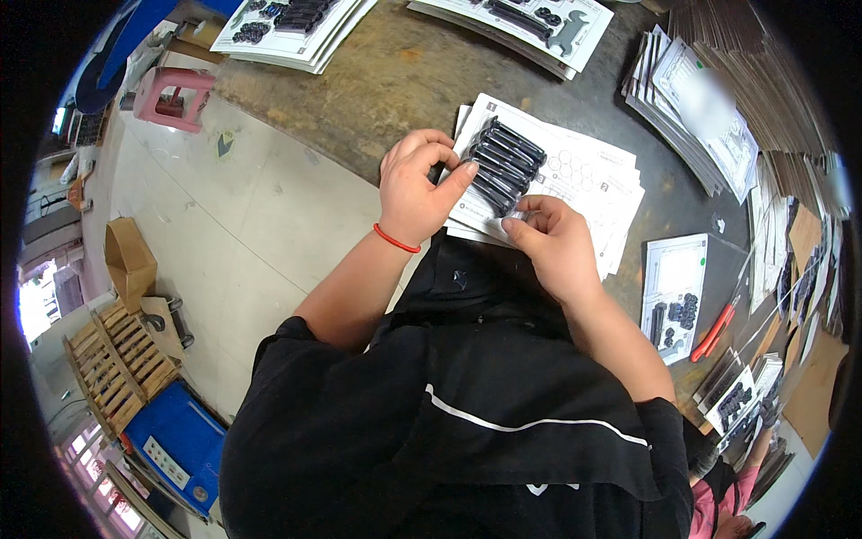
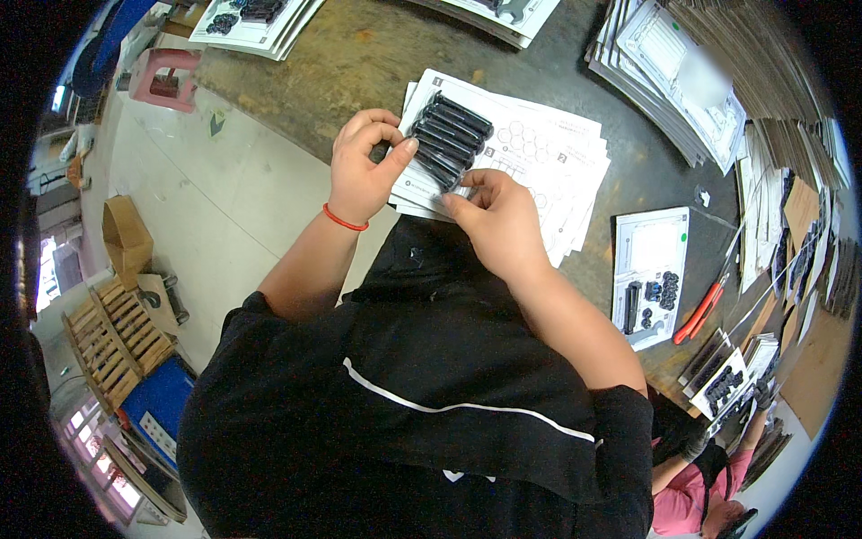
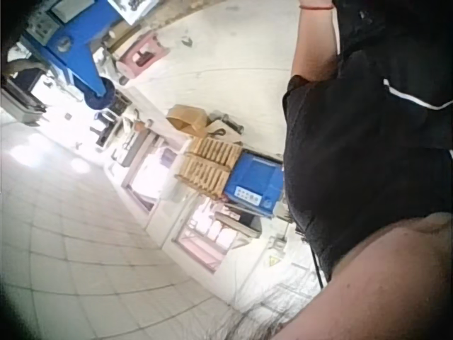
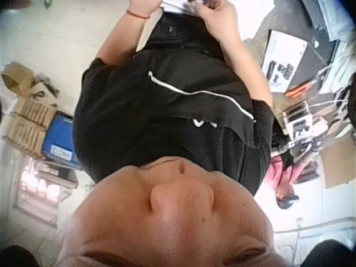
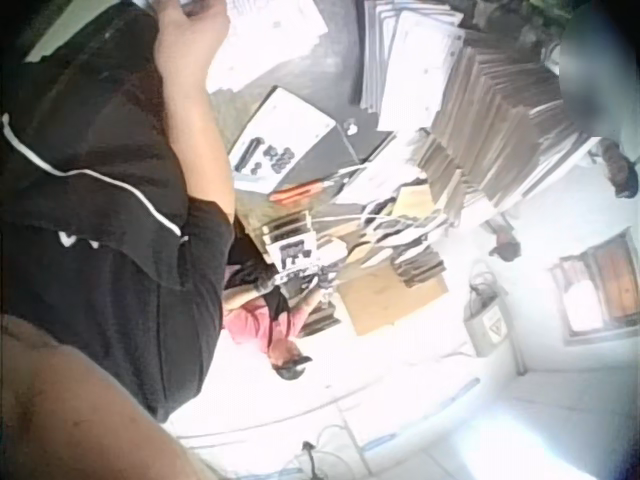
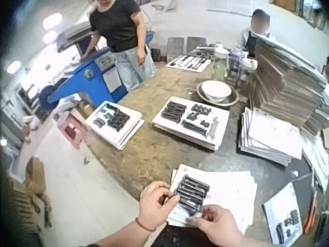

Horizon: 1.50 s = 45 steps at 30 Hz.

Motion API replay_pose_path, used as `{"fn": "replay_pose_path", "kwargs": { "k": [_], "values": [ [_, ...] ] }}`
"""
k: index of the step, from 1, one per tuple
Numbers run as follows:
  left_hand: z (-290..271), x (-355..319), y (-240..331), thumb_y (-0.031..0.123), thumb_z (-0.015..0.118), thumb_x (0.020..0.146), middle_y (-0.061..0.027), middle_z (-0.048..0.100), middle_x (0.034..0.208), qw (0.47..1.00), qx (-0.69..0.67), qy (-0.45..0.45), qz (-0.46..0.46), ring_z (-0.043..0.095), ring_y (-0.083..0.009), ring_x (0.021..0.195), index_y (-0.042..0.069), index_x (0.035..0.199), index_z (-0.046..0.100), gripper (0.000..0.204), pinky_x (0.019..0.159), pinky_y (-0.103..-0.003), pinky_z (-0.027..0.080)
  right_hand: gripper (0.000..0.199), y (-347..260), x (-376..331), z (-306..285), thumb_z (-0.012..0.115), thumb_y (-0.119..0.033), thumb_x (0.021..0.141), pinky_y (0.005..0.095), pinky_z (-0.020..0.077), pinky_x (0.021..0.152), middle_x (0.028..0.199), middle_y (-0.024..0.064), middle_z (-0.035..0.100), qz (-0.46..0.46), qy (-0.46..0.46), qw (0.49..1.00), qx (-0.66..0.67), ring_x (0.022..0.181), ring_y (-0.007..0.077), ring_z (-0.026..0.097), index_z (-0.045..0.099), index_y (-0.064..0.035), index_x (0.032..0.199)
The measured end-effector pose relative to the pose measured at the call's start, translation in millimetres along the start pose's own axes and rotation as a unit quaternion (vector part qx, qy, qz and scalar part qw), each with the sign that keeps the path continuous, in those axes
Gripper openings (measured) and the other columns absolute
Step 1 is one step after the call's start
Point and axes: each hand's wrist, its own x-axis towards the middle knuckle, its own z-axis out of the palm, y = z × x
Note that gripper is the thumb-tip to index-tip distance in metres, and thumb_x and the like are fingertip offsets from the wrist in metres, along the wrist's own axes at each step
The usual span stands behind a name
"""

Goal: The person uses a red utility knife to cut plastic blister packaging and removes black cylindrical tools and small black parts. They place the parts into a white cardboard backing tray and stack the completed trays on the table.

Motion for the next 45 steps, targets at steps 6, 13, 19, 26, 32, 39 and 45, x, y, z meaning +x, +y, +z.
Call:
{"fn": "replay_pose_path", "kwargs": {
  "k": [6,13,19,26,32,39,45],
  "values": [
    [2.8,-0.9,2.0,0.025,0.08,0.073,-0.009,0.065,0.11,1.0,0.004,0.021,0.005,0.06,-0.0295,0.101,0.01,0.082,0.065,0.024,0.088,-0.041,0.044,0.031,-6.9,-1.2,2.0,0.076,-0.016,0.081,0.0321,0.0481,0.059,0.071,0.0093,0.064,-0.019,0.043,0.995,-0.09,0.062,0.0184,0.06,0.062,0.0042,0.1],
    [-2.1,2.0,9.8,0.02,0.079,0.075,-0.0137,0.065,0.115,0.999,0.018,-0.014,0.023,0.061,-0.0326,0.104,0.006,0.082,0.064,0.021,0.09,-0.042,0.046,0.032,-14.5,-10.8,4.3,0.074,-0.021,0.082,0.0413,0.0526,0.064,0.075,0.0176,0.067,-0.059,0.056,0.975,-0.206,0.069,0.0333,0.067,0.06,0.0017,0.099],
    [-5.9,-16.6,-7.4,0.029,0.08,0.073,-0.0153,0.063,0.12,0.999,0.024,-0.03,0.003,0.058,-0.0332,0.113,0.01,0.076,0.067,0.023,0.094,-0.045,0.044,0.028,1.0,-10.1,10.5,0.072,-0.029,0.083,0.0485,0.054,0.066,0.078,0.0181,0.067,-0.123,0.075,0.916,-0.375,0.072,0.0377,0.067,0.061,-0.0036,0.089],
    [-12.3,-10.2,10.4,0.035,0.079,0.075,-0.0056,0.061,0.118,0.999,0.043,-0.033,0.007,0.056,-0.0289,0.111,0.014,0.081,0.065,0.026,0.096,-0.043,0.04,0.032,-4.4,-8.3,-0.6,0.075,-0.032,0.08,0.0446,0.0546,0.069,0.082,0.0175,0.071,-0.13,0.1,0.932,-0.322,0.077,0.0363,0.069,0.066,-0.0029,0.091],
    [-4.5,-12.9,5.4,0.033,0.079,0.077,-0.0069,0.059,0.121,0.999,0.047,-0.015,0.018,0.055,-0.0298,0.113,0.014,0.095,0.063,0.031,0.096,-0.043,0.038,0.034,2.0,-5.8,0.9,0.072,-0.034,0.084,0.047,0.0534,0.07,0.083,0.0172,0.071,-0.138,0.096,0.928,-0.334,0.078,0.0378,0.069,0.063,-0.0042,0.098],
    [-7.9,-12.3,9.1,0.032,0.077,0.079,-0.0063,0.058,0.12,0.998,0.045,-0.044,0.002,0.055,-0.0284,0.113,0.016,0.095,0.063,0.028,0.097,-0.042,0.038,0.032,9.3,-7.9,2.1,0.073,-0.033,0.082,0.0465,0.0532,0.068,0.081,0.016,0.07,-0.181,0.113,0.914,-0.345,0.075,0.0372,0.068,0.062,-0.0053,0.095],
    [-5.0,-15.6,7.7,0.032,0.077,0.078,-0.0064,0.059,0.119,0.998,0.054,-0.016,0.012,0.055,-0.0287,0.112,0.015,0.096,0.063,0.028,0.097,-0.042,0.039,0.033,15.0,-5.9,3.9,0.075,-0.03,0.079,0.0446,0.0537,0.067,0.08,0.0155,0.07,-0.198,0.123,0.907,-0.352,0.075,0.0357,0.069,0.063,-0.0052,0.096]
  ]
}}
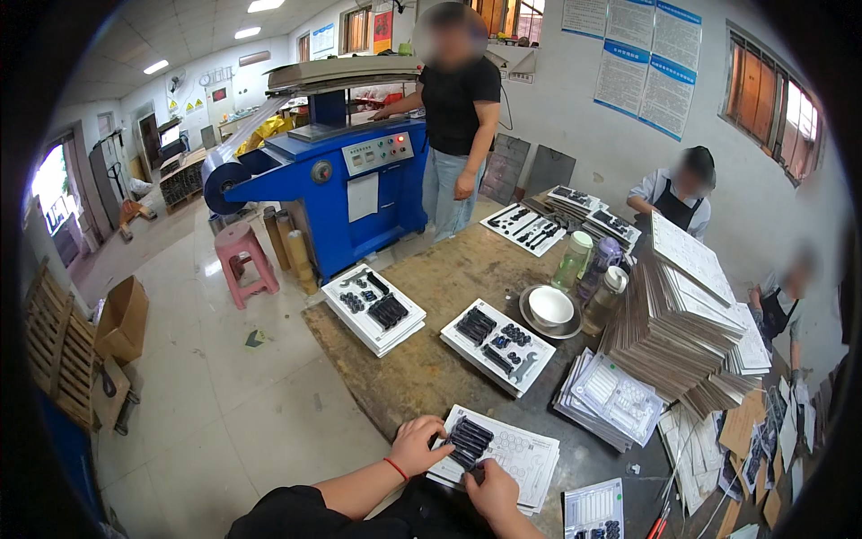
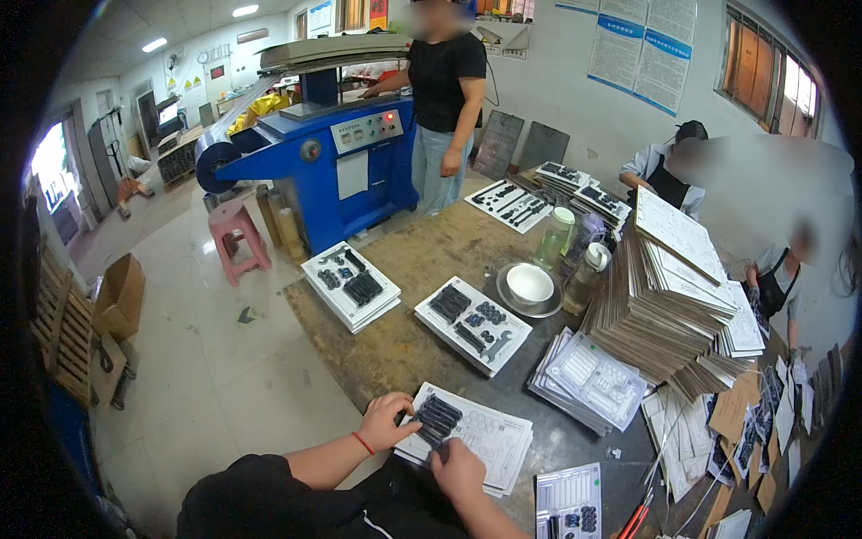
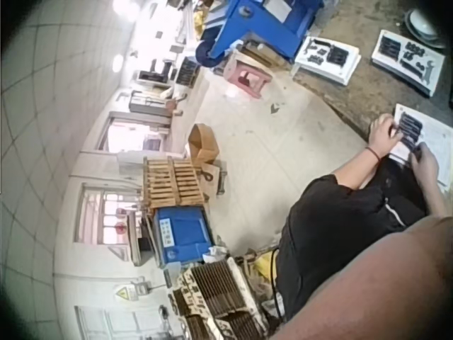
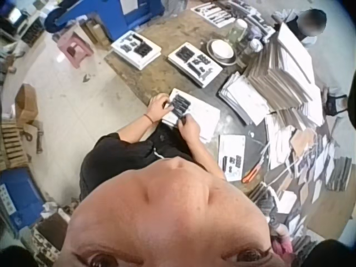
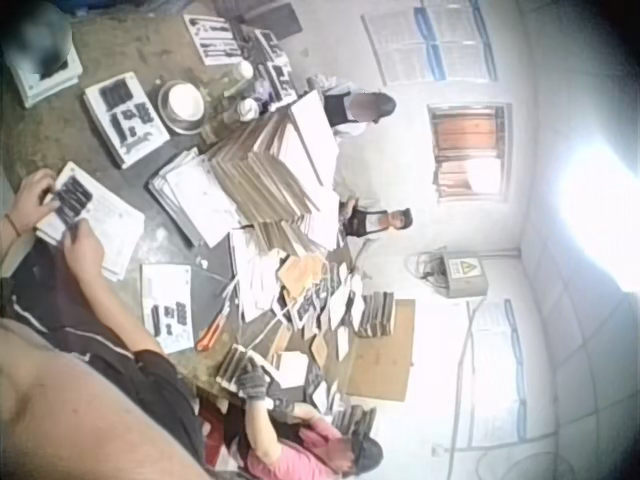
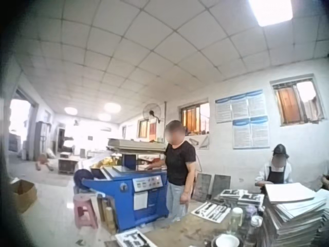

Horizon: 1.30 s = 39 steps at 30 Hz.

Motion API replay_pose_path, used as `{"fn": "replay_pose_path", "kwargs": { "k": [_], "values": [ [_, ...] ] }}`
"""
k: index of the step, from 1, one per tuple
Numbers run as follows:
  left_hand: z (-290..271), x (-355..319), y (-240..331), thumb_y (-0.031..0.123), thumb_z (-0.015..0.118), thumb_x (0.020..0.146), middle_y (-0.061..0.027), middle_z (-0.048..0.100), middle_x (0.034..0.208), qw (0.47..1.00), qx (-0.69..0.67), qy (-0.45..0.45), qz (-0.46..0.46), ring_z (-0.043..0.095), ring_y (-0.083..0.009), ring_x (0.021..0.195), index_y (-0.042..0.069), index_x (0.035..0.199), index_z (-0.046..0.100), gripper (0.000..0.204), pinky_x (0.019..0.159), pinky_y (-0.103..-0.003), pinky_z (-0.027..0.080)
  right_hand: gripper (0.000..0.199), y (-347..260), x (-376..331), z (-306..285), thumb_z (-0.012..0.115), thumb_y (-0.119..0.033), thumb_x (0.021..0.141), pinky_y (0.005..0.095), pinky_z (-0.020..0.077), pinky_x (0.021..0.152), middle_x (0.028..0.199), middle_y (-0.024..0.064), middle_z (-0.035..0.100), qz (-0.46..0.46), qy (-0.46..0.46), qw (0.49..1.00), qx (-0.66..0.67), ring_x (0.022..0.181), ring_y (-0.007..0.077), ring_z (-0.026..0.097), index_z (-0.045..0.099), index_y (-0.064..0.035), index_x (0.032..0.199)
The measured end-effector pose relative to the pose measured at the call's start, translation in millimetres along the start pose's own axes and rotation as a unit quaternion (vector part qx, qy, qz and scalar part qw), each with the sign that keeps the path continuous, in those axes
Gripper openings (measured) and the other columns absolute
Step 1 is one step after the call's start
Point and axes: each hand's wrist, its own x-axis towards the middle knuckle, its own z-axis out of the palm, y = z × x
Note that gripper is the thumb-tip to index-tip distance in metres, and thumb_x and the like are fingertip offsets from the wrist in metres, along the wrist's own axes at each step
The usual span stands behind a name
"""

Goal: The person uses a red utility knife to cut plastic blister packaging and removes black cylindrical tools and small black parts. They place the parts into a white cardboard backing tray and stack the completed trays on the table.

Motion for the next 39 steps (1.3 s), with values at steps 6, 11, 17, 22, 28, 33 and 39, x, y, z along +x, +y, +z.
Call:
{"fn": "replay_pose_path", "kwargs": {
  "k": [6,11,17,22,28,33,39],
  "values": [
    [5.8,9.0,-12.7,0.028,0.077,0.078,-0.0141,0.064,0.111,0.997,-0.07,0.015,-0.015,0.06,-0.0339,0.107,0.007,0.103,0.064,0.035,0.093,-0.043,0.047,0.027,5.2,-3.6,-2.3,0.07,-0.029,0.083,0.0481,0.0521,0.072,0.086,0.0174,0.068,0.008,0.001,0.999,0.048,0.081,0.0389,0.066,0.061,-0.0055,0.092],
    [9.7,8.5,-25.3,0.007,0.064,0.091,-0.0142,0.061,0.124,0.918,-0.348,0.072,-0.175,0.057,-0.0256,0.119,0.0,0.125,0.053,0.036,0.102,-0.037,0.045,0.029,15.7,-6.5,-10.2,0.073,-0.016,0.081,0.0434,0.0518,0.078,0.096,0.0197,0.064,0.027,0.01,0.987,0.16,0.089,0.0359,0.064,0.062,0.0011,0.101],
    [16.3,24.4,-2.5,0.007,0.054,0.098,-0.0193,0.041,0.149,0.866,-0.466,-0.017,-0.177,0.033,-0.0276,0.144,-0.003,0.144,0.038,0.05,0.116,-0.037,0.028,0.061,6.5,12.9,-25.0,0.079,-0.015,0.073,0.0399,0.0518,0.085,0.132,0.0196,0.05,-0.044,0.026,0.981,0.188,0.101,0.0355,0.061,0.052,-0.0006,0.126],
    [29.1,23.4,-8.7,0.01,0.052,0.101,-0.0202,0.039,0.151,0.862,-0.485,-0.035,-0.143,0.032,-0.0275,0.144,-0.003,0.147,0.035,0.05,0.117,-0.037,0.026,0.074,-4.5,33.0,-18.8,0.082,-0.021,0.069,0.0413,0.0523,0.092,0.143,0.0167,0.044,-0.071,0.028,0.995,0.063,0.115,0.0358,0.06,0.049,-0.0065,0.134],
    [25.8,22.1,-1.1,0.015,0.051,0.103,-0.0174,0.045,0.147,0.881,-0.454,-0.035,-0.129,0.042,-0.0235,0.136,-0.002,0.146,0.038,0.048,0.113,-0.034,0.032,0.075,5.2,42.8,-21.8,0.081,-0.02,0.066,0.0408,0.0529,0.091,0.141,0.0115,0.048,-0.102,-0.013,0.993,0.052,0.114,0.0324,0.061,0.05,-0.0092,0.134],
    [24.6,21.3,2.4,0.019,0.051,0.103,-0.0152,0.048,0.144,0.926,-0.364,-0.016,-0.098,0.046,-0.0215,0.132,-0.003,0.143,0.041,0.047,0.11,-0.033,0.035,0.074,3.1,40.0,-18.6,0.081,-0.02,0.066,0.0406,0.0538,0.089,0.138,0.0112,0.051,-0.11,0.006,0.993,0.05,0.111,0.0319,0.062,0.051,-0.0104,0.133],
    [35.3,19.9,-12.1,0.013,0.06,0.095,-0.0181,0.046,0.146,0.929,-0.36,-0.009,-0.084,0.044,-0.0269,0.135,0.001,0.142,0.043,0.051,0.112,-0.036,0.033,0.078,-6.9,33.2,-17.3,0.083,-0.022,0.064,0.0408,0.054,0.088,0.139,0.0132,0.049,-0.104,0.015,0.994,0.035,0.113,0.0332,0.061,0.051,-0.0098,0.134]
  ]
}}
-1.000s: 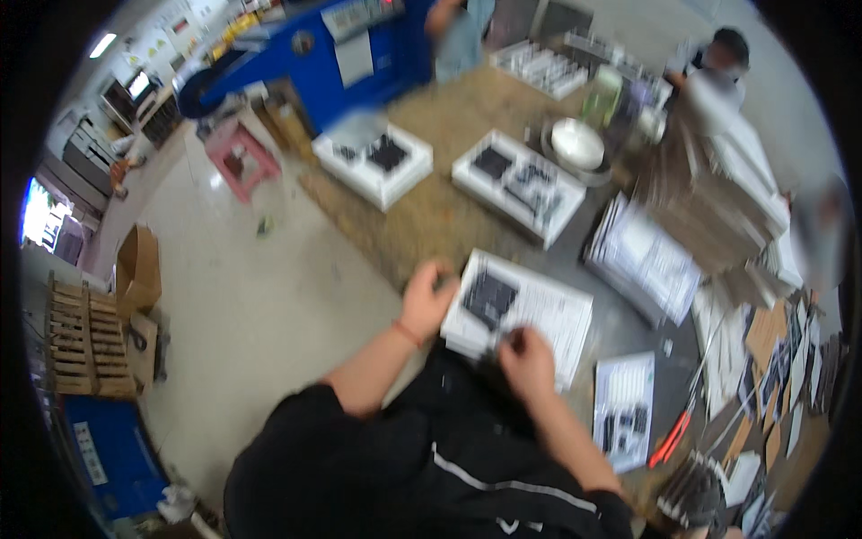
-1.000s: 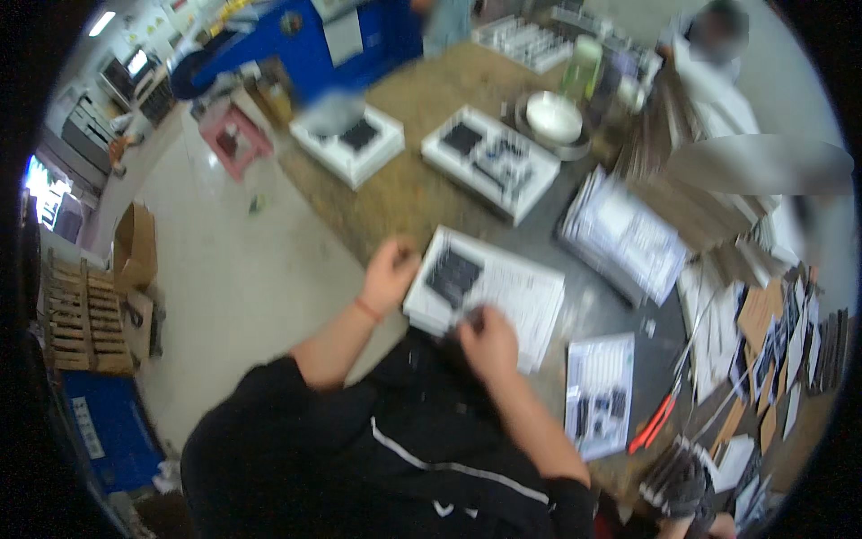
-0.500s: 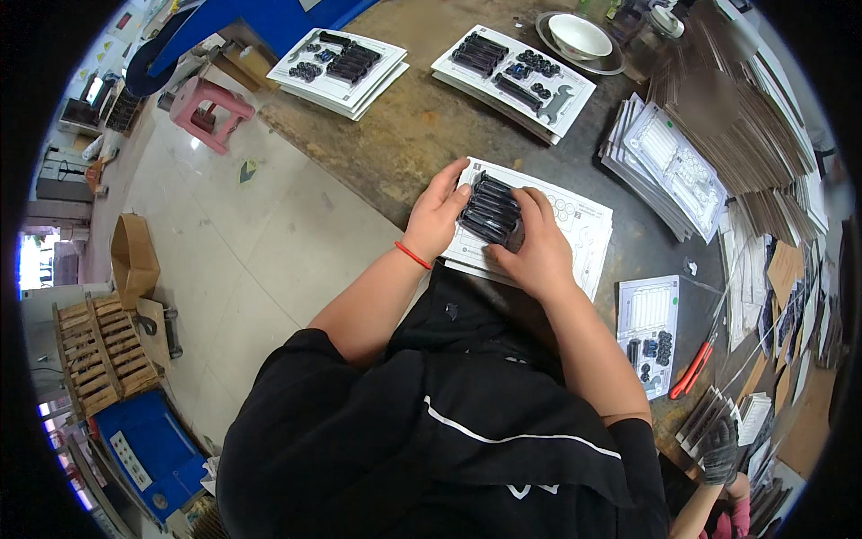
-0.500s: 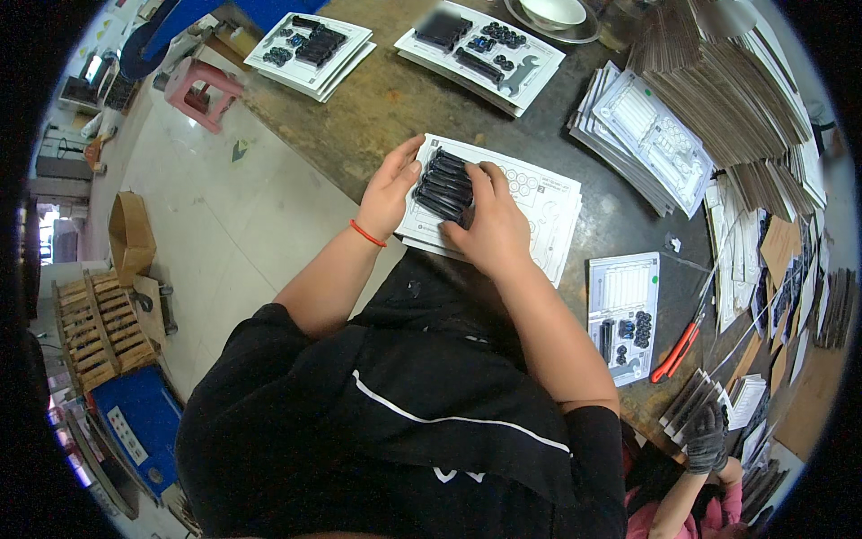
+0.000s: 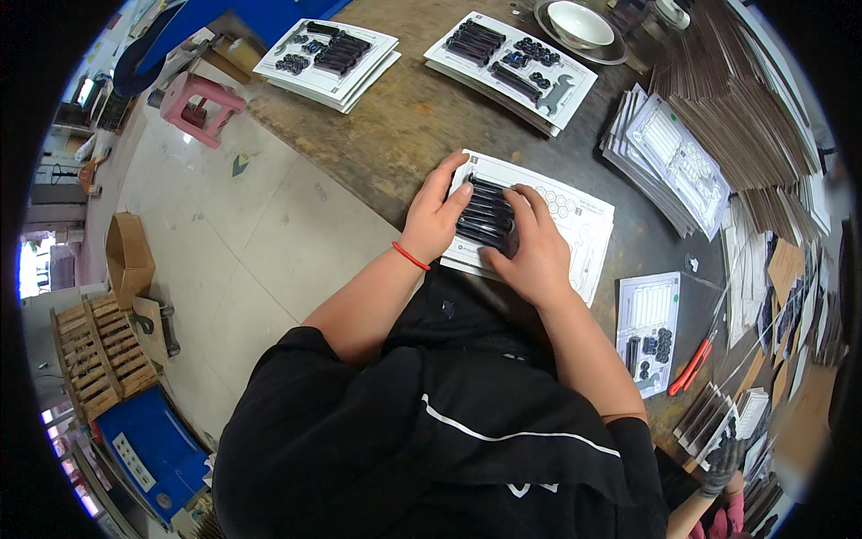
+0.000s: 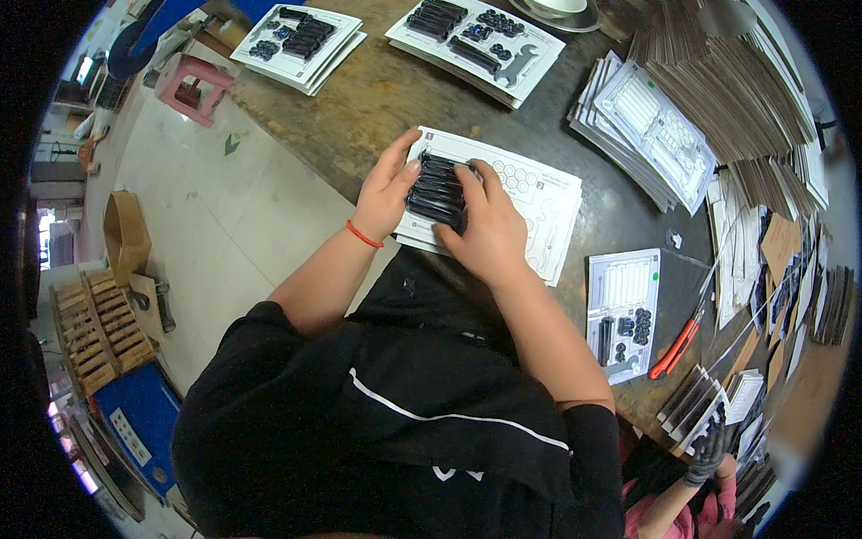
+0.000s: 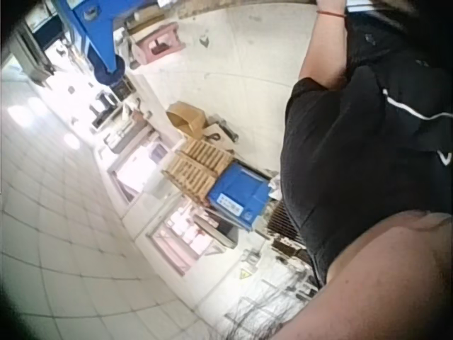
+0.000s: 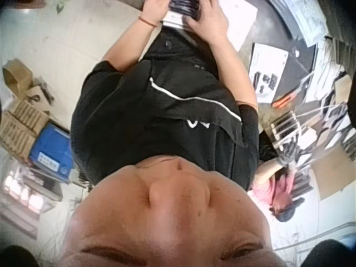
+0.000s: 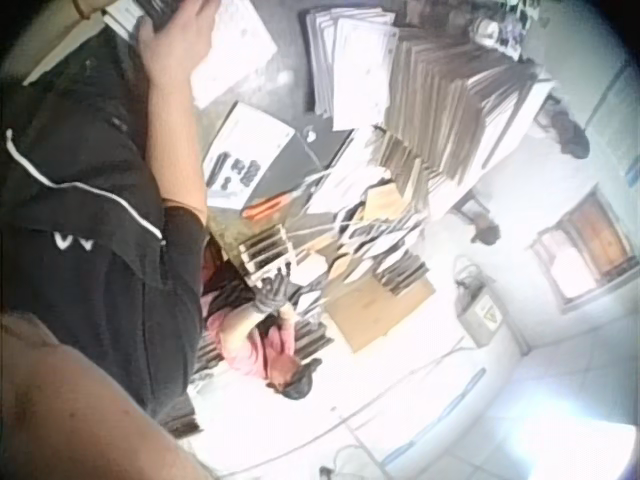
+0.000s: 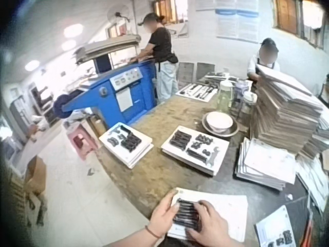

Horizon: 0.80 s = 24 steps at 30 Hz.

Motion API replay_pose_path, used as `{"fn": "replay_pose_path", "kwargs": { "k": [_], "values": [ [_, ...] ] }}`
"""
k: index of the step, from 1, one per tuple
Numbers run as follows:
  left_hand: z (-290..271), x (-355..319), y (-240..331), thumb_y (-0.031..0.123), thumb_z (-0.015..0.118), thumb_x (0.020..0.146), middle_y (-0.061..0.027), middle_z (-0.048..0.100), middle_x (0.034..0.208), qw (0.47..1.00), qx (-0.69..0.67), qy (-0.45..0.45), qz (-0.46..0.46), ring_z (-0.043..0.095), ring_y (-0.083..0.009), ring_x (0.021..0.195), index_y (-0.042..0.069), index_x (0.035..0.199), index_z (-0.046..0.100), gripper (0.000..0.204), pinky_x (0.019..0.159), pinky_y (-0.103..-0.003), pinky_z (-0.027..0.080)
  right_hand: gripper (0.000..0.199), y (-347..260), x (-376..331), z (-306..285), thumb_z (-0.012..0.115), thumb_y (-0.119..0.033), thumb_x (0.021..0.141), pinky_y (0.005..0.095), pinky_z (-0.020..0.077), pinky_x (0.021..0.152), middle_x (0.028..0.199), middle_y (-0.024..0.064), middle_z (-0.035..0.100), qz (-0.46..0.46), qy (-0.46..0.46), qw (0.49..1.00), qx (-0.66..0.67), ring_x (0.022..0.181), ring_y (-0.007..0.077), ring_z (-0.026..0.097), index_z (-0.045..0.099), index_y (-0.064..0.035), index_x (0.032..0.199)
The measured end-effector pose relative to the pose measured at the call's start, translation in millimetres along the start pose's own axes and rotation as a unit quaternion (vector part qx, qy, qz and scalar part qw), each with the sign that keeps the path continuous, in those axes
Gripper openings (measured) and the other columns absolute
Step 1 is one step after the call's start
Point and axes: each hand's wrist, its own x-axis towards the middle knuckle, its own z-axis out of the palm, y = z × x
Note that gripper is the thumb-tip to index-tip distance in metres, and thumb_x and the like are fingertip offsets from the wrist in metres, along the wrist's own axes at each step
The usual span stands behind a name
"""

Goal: The person uses a red utility knife to cut plastic blister packaging and removes black cylindrical tools and small black parts. They place the parts into a white cardboard backing tray and stack the completed trays on the table.

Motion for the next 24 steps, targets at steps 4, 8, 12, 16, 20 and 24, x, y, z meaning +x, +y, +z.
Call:
{"fn": "replay_pose_path", "kwargs": {
  "k": [4,8,12,16,20,24],
  "values": [
    [0.5,0.4,12.9,0.009,0.071,0.082,-0.0194,0.042,0.148,0.991,0.13,-0.027,0.035,0.04,-0.0328,0.139,0.006,0.142,0.043,0.066,0.114,-0.039,0.032,0.081,6.5,-5.2,-2.6,0.085,-0.024,0.064,0.0412,0.0536,0.088,0.141,0.0144,0.046,-0.019,0.001,1.0,0.009,0.114,0.0346,0.059,0.049,-0.009,0.135],
    [2.2,1.3,25.3,0.003,0.071,0.078,-0.0195,0.038,0.151,0.975,0.21,-0.045,0.049,0.035,-0.0322,0.142,0.007,0.144,0.042,0.073,0.116,-0.038,0.029,0.08,12.0,-12.0,-2.2,0.084,-0.023,0.066,0.041,0.0525,0.091,0.143,0.0157,0.044,-0.014,0.006,0.999,0.04,0.116,0.0356,0.058,0.048,-0.0084,0.136],
    [3.6,0.8,25.4,0.004,0.072,0.078,-0.0192,0.041,0.15,0.976,0.21,-0.038,0.038,0.038,-0.0324,0.14,0.007,0.143,0.043,0.071,0.114,-0.038,0.03,0.068,13.6,-21.4,-3.9,0.079,-0.016,0.071,0.0422,0.0487,0.097,0.141,0.0175,0.046,0.034,-0.008,0.99,0.137,0.12,0.038,0.055,0.051,-0.0065,0.133],
    [4.2,0.1,20.5,0.006,0.07,0.081,-0.0182,0.043,0.148,0.975,0.217,-0.025,0.049,0.04,-0.0313,0.138,0.006,0.143,0.043,0.068,0.113,-0.038,0.032,0.06,19.6,-36.9,0.3,0.076,-0.012,0.074,0.0432,0.0447,0.102,0.138,0.0181,0.048,-0.011,0.023,0.994,0.11,0.123,0.0392,0.05,0.054,-0.005,0.129],
    [2.9,4.2,2.8,0.01,0.072,0.081,-0.0191,0.043,0.147,0.99,0.14,-0.014,0.032,0.042,-0.0332,0.137,0.005,0.14,0.045,0.065,0.113,-0.039,0.033,0.053,23.5,-57.3,-4.5,0.074,-0.011,0.075,0.0452,0.0423,0.102,0.136,0.0186,0.049,-0.023,0.081,0.993,0.081,0.122,0.0397,0.05,0.057,-0.0049,0.124],
    [1.4,4.9,13.9,0.006,0.067,0.088,-0.0154,0.049,0.141,0.995,-0.028,-0.053,-0.074,0.048,-0.0231,0.129,0.002,0.144,0.038,0.063,0.108,-0.034,0.037,0.051,43.1,-83.3,-18.5,0.072,-0.012,0.077,0.0489,0.0382,0.104,0.137,0.0225,0.048,0.052,0.214,0.974,-0.052,0.125,0.0405,0.046,0.056,-0.0027,0.124]
  ]
}}
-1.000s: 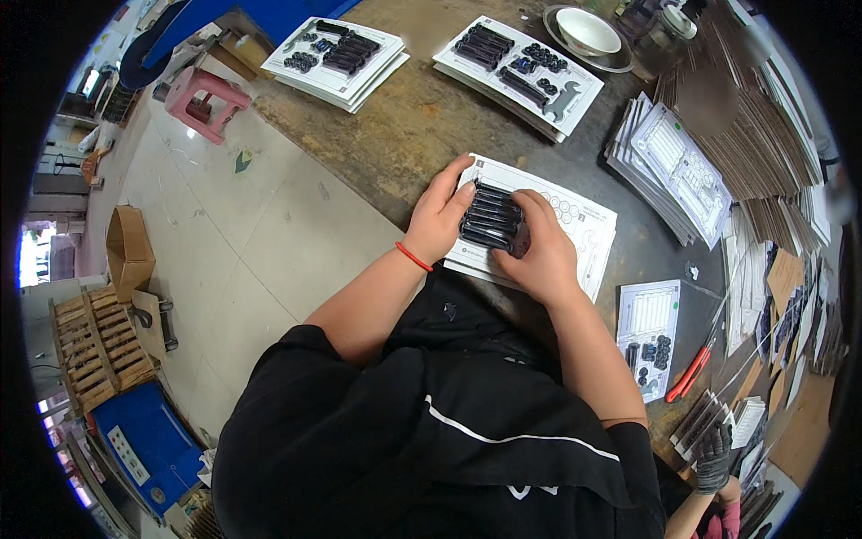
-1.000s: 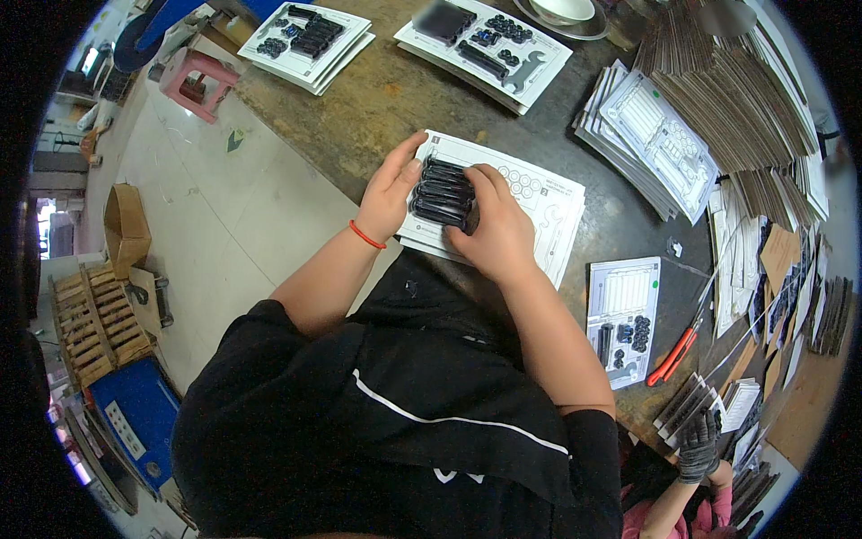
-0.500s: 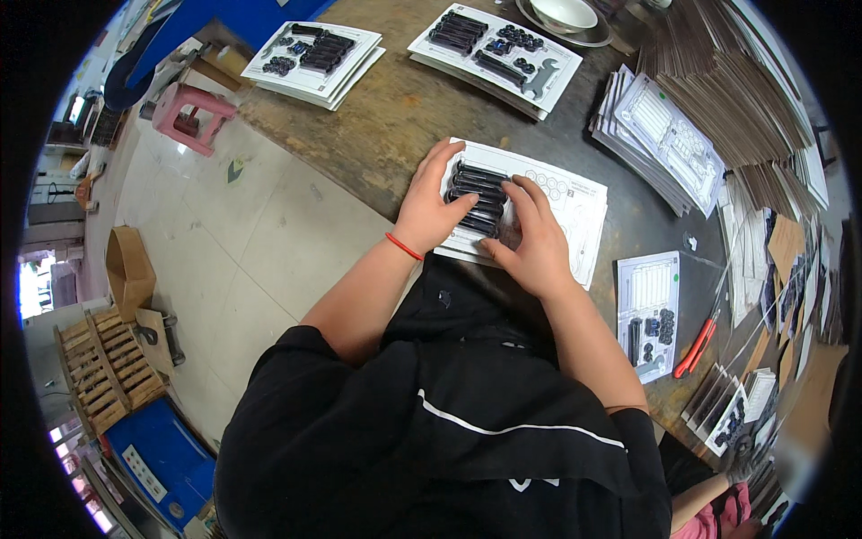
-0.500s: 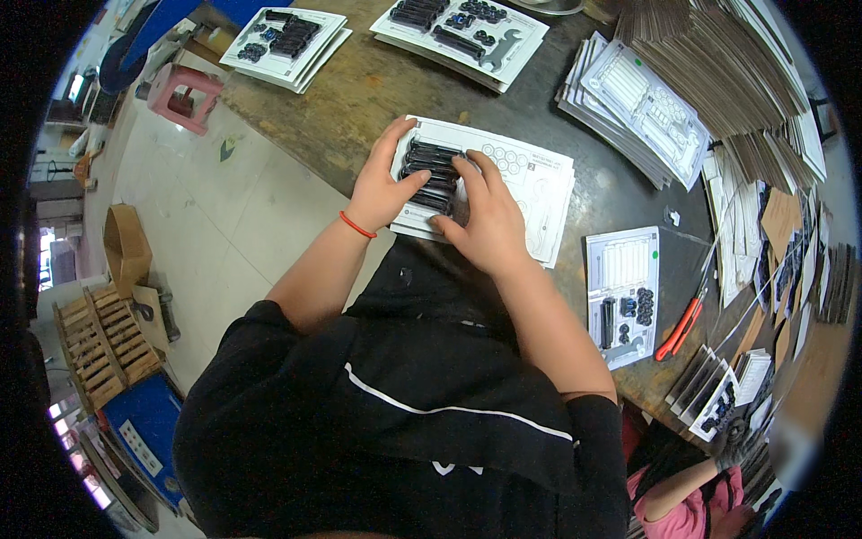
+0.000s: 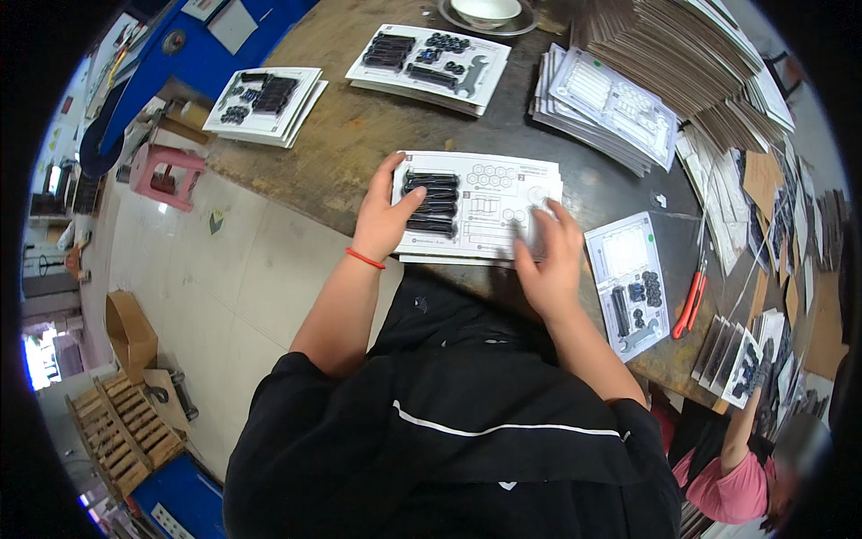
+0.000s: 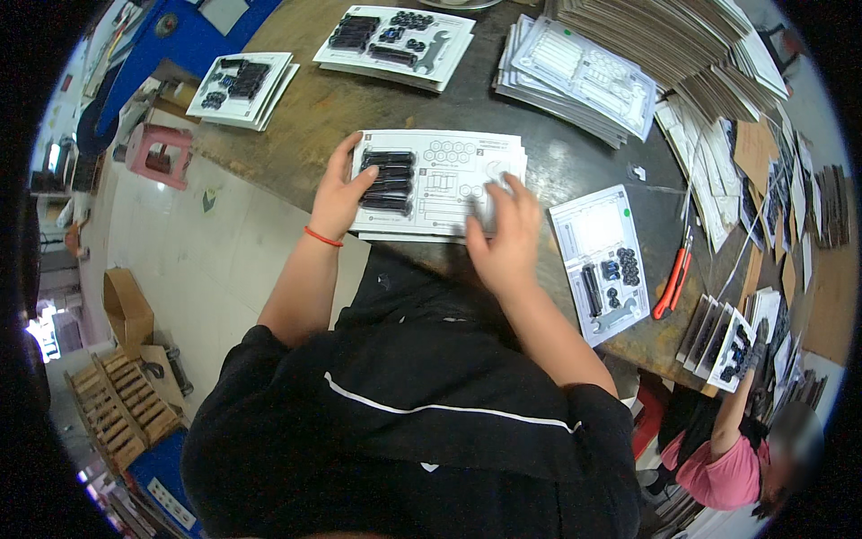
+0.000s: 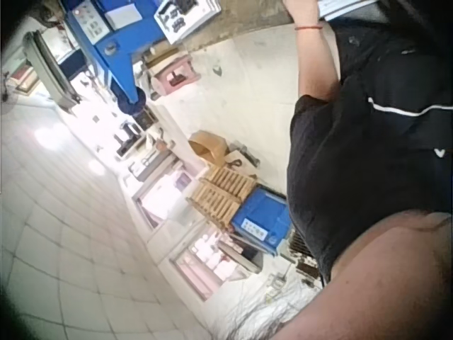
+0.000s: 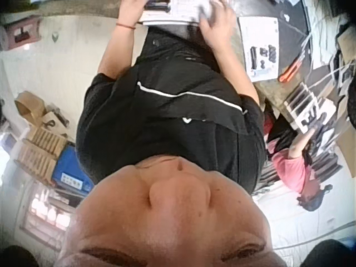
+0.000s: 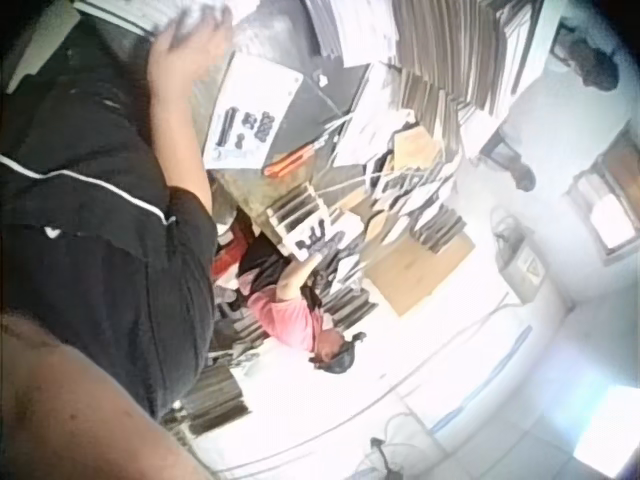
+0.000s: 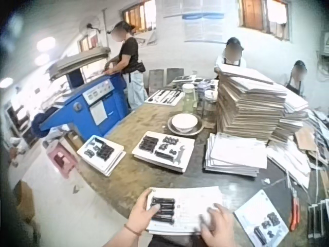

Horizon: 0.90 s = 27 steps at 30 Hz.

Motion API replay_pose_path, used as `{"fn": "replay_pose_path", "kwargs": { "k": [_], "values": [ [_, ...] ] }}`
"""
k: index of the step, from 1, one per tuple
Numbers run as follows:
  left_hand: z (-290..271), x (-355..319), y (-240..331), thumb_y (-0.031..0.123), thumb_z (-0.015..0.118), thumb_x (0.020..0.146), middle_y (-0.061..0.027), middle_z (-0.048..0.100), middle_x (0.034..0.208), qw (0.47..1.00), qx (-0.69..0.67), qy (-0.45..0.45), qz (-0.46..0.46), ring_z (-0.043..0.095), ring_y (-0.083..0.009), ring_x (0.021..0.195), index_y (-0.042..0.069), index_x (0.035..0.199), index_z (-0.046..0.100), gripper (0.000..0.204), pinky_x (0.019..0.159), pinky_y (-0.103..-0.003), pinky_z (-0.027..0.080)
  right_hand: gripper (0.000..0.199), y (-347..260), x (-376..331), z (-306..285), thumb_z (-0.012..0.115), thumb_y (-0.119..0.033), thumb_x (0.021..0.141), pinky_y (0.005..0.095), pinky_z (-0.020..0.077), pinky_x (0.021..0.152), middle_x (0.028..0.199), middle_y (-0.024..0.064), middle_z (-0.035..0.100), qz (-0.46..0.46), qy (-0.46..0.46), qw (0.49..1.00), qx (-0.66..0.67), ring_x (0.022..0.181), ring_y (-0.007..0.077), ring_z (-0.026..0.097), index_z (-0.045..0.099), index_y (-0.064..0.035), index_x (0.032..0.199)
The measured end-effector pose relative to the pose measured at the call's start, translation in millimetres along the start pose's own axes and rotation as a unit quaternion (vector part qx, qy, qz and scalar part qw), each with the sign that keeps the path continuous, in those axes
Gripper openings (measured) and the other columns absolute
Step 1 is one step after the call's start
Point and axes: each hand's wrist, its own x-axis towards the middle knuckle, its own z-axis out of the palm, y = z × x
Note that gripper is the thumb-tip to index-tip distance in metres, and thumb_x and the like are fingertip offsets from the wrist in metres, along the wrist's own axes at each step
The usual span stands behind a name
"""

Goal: The person uses a red utility knife to cut plastic blister packaging and removes black cylindrical tools and small black parts. They place the parts into a white cardboard backing tray and stack the completed trays on the table.

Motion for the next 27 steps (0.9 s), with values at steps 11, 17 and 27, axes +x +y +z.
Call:
{"fn": "replay_pose_path", "kwargs": {
  "k": [11,17,27],
  "values": [
    [13.2,3.3,28.3,0.007,0.061,0.091,-0.0158,0.042,0.146,0.995,-0.05,-0.085,-0.023,0.041,-0.0248,0.134,-0.001,0.149,0.032,0.065,0.114,-0.036,0.029,0.068,-5.8,-40.2,-32.7,0.068,-0.019,0.084,0.0482,0.0378,0.105,0.132,0.0298,0.049,0.244,-0.076,0.944,0.206,0.125,0.0434,0.046,0.037,0.0021,0.14],
    [2.8,22.7,28.2,0.005,0.058,0.092,-0.0183,0.034,0.154,0.997,0.031,-0.067,-0.032,0.028,-0.0262,0.146,0.0,0.15,0.032,0.063,0.119,-0.038,0.02,0.063,-1.6,-53.3,-42.3,0.069,-0.019,0.082,0.0463,0.0414,0.102,0.129,0.0277,0.053,0.229,-0.094,0.935,0.254,0.121,0.043,0.05,0.043,0.0004,0.137],
    [123.6,-55.4,62.0,0.01,0.07,0.078,-0.0156,0.056,0.137,0.898,0.289,-0.251,0.218,0.051,-0.0341,0.129,0.006,0.122,0.061,0.046,0.109,-0.043,0.038,0.039,74.2,-73.0,-119.5,0.07,-0.007,0.08,0.0396,0.0418,0.104,0.126,0.0178,0.06,0.213,0.139,0.966,0.056,0.121,0.033,0.054,0.061,-0.0023,0.118]
  ]
}}
